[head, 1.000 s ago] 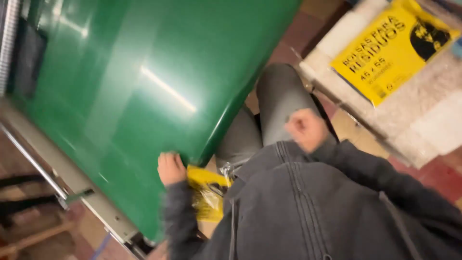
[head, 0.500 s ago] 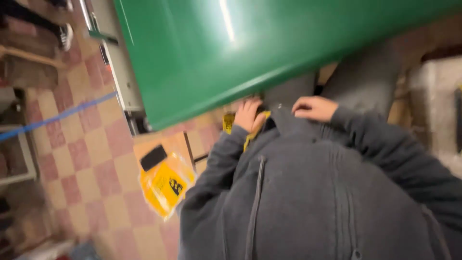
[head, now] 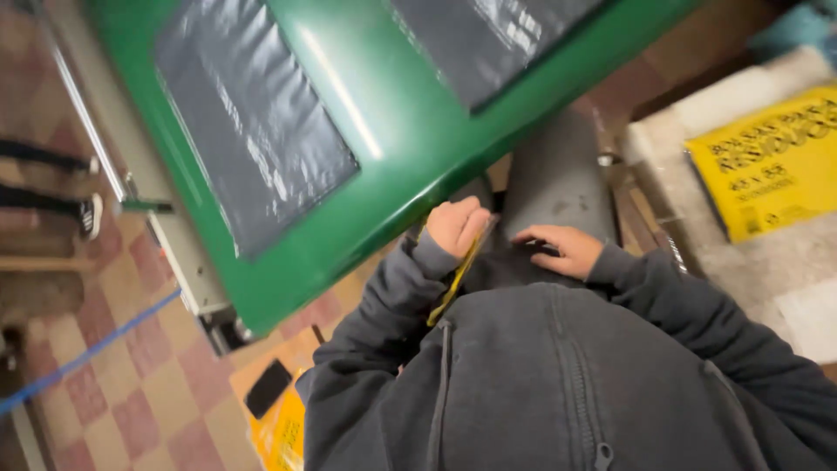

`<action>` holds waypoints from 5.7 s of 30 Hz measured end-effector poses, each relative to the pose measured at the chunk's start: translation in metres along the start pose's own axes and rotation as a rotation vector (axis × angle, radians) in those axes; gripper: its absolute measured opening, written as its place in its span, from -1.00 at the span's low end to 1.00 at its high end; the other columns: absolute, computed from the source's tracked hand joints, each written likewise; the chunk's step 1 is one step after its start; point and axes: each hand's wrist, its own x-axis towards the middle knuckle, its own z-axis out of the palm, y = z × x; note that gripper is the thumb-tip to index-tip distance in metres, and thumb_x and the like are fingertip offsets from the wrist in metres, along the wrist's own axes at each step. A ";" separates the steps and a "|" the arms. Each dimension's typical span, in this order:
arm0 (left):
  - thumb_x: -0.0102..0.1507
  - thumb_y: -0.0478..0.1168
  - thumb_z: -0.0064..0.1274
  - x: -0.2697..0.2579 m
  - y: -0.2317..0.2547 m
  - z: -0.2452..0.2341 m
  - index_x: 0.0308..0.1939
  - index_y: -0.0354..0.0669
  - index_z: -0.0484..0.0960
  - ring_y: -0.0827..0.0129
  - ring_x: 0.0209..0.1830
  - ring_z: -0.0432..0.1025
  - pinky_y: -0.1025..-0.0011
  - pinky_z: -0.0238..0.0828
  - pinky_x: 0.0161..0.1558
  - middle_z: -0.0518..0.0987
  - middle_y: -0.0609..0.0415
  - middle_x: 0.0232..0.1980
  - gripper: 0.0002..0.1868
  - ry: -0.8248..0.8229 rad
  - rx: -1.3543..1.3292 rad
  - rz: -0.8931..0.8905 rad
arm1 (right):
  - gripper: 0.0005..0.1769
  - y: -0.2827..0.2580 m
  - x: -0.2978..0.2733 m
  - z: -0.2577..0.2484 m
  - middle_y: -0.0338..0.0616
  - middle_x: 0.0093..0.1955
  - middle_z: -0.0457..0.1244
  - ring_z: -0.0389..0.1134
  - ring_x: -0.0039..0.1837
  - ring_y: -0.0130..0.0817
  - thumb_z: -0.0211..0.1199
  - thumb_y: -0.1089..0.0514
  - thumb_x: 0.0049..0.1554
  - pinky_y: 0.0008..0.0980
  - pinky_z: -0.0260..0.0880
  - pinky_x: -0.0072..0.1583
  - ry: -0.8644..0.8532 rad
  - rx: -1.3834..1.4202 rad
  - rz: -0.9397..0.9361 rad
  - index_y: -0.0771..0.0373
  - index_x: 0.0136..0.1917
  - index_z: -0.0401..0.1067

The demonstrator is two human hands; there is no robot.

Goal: Folding black plastic bags and inserting them into yellow packaging sleeves before sealing them.

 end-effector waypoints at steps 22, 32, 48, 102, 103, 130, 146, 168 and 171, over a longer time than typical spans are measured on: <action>0.37 -0.12 0.06 0.224 0.142 0.298 0.19 -0.28 0.40 0.53 -0.05 0.40 0.46 0.39 0.02 0.53 0.11 0.02 -0.60 -0.594 -0.839 0.046 | -0.63 0.020 -0.256 -0.032 -0.22 0.25 0.34 0.35 0.25 -0.42 0.22 0.29 0.33 -0.39 0.36 0.32 1.877 0.446 -0.056 0.38 0.38 0.34; 0.38 0.09 -0.03 0.261 0.124 0.430 -0.09 -0.13 0.65 -0.05 -0.23 0.54 0.14 0.48 -0.21 0.66 -0.12 -0.24 -0.63 -0.522 -0.233 0.202 | -0.81 0.110 -0.352 -0.066 -0.24 0.05 0.38 0.34 0.04 -0.55 0.23 0.18 0.41 -0.52 0.35 0.12 2.085 0.490 0.123 0.38 0.14 0.50; 0.25 0.25 0.06 0.253 0.168 0.403 0.32 -0.03 0.40 -0.02 0.42 0.19 -0.33 0.18 0.21 0.40 0.05 0.35 -0.31 -0.432 0.420 0.517 | -0.88 0.098 -0.368 -0.129 -0.05 -0.18 0.42 0.45 -0.13 -0.40 0.43 0.32 0.22 -0.37 0.46 -0.01 2.180 -0.363 0.642 0.45 0.00 0.57; 0.06 0.53 0.06 0.266 0.117 0.378 0.50 0.05 0.26 -0.19 0.64 -0.16 -0.59 -0.18 0.38 0.09 0.01 0.61 0.07 -0.392 0.552 0.429 | -0.51 0.096 -0.409 -0.214 -0.07 -0.14 0.39 0.44 -0.03 0.00 0.31 -0.44 0.33 -0.01 0.45 0.00 1.169 -0.763 0.994 -0.05 0.17 0.58; 0.06 0.53 0.06 0.268 0.116 0.371 0.50 0.05 0.26 -0.19 0.64 -0.16 -0.59 -0.18 0.38 0.09 0.01 0.61 0.07 -0.389 0.562 0.415 | -0.51 0.098 -0.407 -0.217 -0.07 -0.14 0.39 0.44 -0.03 0.00 0.31 -0.44 0.33 -0.01 0.45 0.00 1.159 -0.759 0.980 -0.05 0.17 0.58; 0.10 0.46 0.09 0.218 0.082 0.301 0.57 -0.02 0.14 -0.30 0.65 -0.20 -0.54 -0.03 0.32 0.03 -0.14 0.64 0.12 -0.379 0.602 0.282 | -0.61 0.073 -0.399 -0.206 -0.06 -0.10 0.41 0.48 -0.09 -0.18 0.40 -0.19 0.37 -0.22 0.51 0.06 1.221 -0.847 0.913 0.18 0.15 0.61; 0.14 0.41 0.09 0.215 0.075 0.292 0.55 -0.15 0.18 -0.26 0.65 -0.15 -0.41 0.00 0.38 0.07 -0.27 0.62 0.08 -0.402 0.564 0.273 | -0.57 0.071 -0.396 -0.210 0.01 -0.34 0.34 0.39 -0.31 -0.21 0.35 -0.19 0.39 -0.23 0.43 -0.15 1.175 -0.691 1.042 0.24 0.14 0.62; 0.03 0.28 0.32 0.257 0.097 0.302 0.43 -0.21 0.23 -0.06 0.36 0.23 -0.07 0.37 0.07 0.33 -0.08 0.41 0.07 -0.227 0.367 0.129 | -0.58 0.095 -0.415 -0.204 -0.14 -0.27 0.36 0.42 -0.21 -0.15 0.25 -0.33 0.37 -0.18 0.45 -0.07 1.088 -0.803 1.126 0.01 0.11 0.57; -0.11 0.28 0.40 0.272 0.098 0.311 0.41 -0.19 0.21 -0.02 0.24 0.25 -0.07 0.36 -0.05 0.36 -0.03 0.32 0.17 -0.239 0.395 0.040 | -0.59 0.109 -0.419 -0.209 -0.19 -0.29 0.35 0.42 -0.19 -0.17 0.23 -0.38 0.35 -0.18 0.43 -0.05 1.114 -0.870 1.089 -0.07 0.07 0.58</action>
